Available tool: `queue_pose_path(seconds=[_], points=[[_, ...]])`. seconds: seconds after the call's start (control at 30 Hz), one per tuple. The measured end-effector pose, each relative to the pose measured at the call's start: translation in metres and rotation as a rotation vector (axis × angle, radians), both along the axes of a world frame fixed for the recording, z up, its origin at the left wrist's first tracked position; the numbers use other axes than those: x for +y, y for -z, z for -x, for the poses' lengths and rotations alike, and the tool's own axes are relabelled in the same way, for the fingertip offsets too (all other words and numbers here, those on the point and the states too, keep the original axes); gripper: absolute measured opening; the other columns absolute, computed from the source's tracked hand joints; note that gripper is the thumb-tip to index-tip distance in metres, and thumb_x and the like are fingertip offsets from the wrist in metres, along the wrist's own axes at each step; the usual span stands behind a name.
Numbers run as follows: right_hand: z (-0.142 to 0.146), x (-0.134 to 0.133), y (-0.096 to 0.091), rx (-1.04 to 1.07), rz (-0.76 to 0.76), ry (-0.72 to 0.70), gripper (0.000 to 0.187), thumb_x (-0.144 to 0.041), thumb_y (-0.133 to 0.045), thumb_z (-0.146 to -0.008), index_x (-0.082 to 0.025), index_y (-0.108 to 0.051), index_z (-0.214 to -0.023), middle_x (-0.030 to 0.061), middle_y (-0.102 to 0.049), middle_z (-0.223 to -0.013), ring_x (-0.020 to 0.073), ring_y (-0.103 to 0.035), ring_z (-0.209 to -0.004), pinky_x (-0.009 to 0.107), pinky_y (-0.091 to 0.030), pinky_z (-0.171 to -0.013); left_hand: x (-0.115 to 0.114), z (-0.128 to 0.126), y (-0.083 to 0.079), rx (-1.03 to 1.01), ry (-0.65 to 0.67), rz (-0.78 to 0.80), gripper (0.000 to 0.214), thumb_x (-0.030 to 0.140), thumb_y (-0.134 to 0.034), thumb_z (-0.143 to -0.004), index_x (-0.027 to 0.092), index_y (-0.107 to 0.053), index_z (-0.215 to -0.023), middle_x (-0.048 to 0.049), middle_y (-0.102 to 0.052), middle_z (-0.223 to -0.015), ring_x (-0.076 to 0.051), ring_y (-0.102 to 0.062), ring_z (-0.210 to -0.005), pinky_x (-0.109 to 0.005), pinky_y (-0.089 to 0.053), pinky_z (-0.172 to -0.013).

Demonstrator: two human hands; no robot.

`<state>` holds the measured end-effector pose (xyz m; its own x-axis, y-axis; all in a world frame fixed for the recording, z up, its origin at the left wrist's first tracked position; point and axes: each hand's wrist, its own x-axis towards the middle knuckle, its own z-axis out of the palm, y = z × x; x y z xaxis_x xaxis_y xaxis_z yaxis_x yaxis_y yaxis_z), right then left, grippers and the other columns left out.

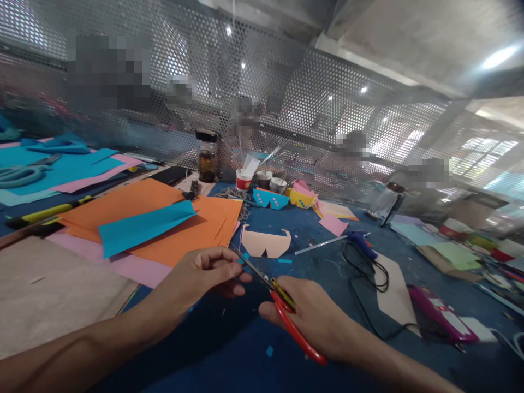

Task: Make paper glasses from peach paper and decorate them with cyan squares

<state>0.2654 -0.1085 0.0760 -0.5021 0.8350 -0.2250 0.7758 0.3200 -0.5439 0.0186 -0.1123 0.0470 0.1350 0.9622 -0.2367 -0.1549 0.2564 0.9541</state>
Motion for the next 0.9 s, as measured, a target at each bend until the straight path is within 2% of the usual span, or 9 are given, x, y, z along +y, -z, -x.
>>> queue_pose_path(seconds=[0.33, 0.5, 0.67, 0.9], points=[[-0.0013, 0.0, 0.0007, -0.012, -0.006, -0.014, 0.044, -0.062, -0.068, -0.099, -0.021, -0.058, -0.084, -0.0041, -0.06, -0.076, 0.0127, -0.042, -0.065, 0.029, -0.026, -0.061, -0.0008, 0.003, 0.006, 0.002, 0.021, -0.023, 0.047, 0.055, -0.098, -0.069, 0.019, -0.074, -0.088, -0.0069, -0.087, -0.087, -0.02, -0.081, -0.071, -0.026, -0.063, -0.066], [-0.0003, 0.0012, -0.0006, -0.011, -0.002, -0.007, 0.044, -0.061, -0.069, -0.099, -0.021, -0.057, -0.083, -0.0042, -0.058, -0.075, 0.0127, -0.041, -0.065, 0.029, -0.026, -0.06, -0.0014, 0.0035, 0.0061, 0.0, 0.016, -0.014, 0.049, 0.055, -0.099, -0.066, 0.019, -0.074, -0.086, -0.0072, -0.086, -0.085, -0.021, -0.081, -0.07, -0.027, -0.063, -0.064], [0.0002, 0.0, -0.0016, -0.007, 0.008, -0.002, 0.044, -0.06, -0.068, -0.099, -0.022, -0.055, -0.082, -0.0045, -0.059, -0.076, 0.0127, -0.042, -0.066, 0.029, -0.025, -0.06, -0.0015, 0.0043, 0.0081, 0.005, 0.026, -0.03, 0.044, 0.054, -0.097, -0.072, 0.02, -0.075, -0.089, -0.0072, -0.086, -0.087, -0.022, -0.082, -0.073, -0.028, -0.063, -0.067], [-0.0001, -0.0001, -0.0009, -0.027, 0.007, -0.003, 0.044, -0.061, -0.069, -0.098, -0.022, -0.054, -0.083, -0.0036, -0.06, -0.077, 0.0131, -0.042, -0.066, 0.029, -0.025, -0.062, -0.0013, 0.0051, 0.0084, 0.018, 0.03, -0.031, 0.045, 0.055, -0.096, -0.073, 0.019, -0.075, -0.091, -0.0085, -0.087, -0.09, -0.023, -0.082, -0.074, -0.03, -0.064, -0.069]])
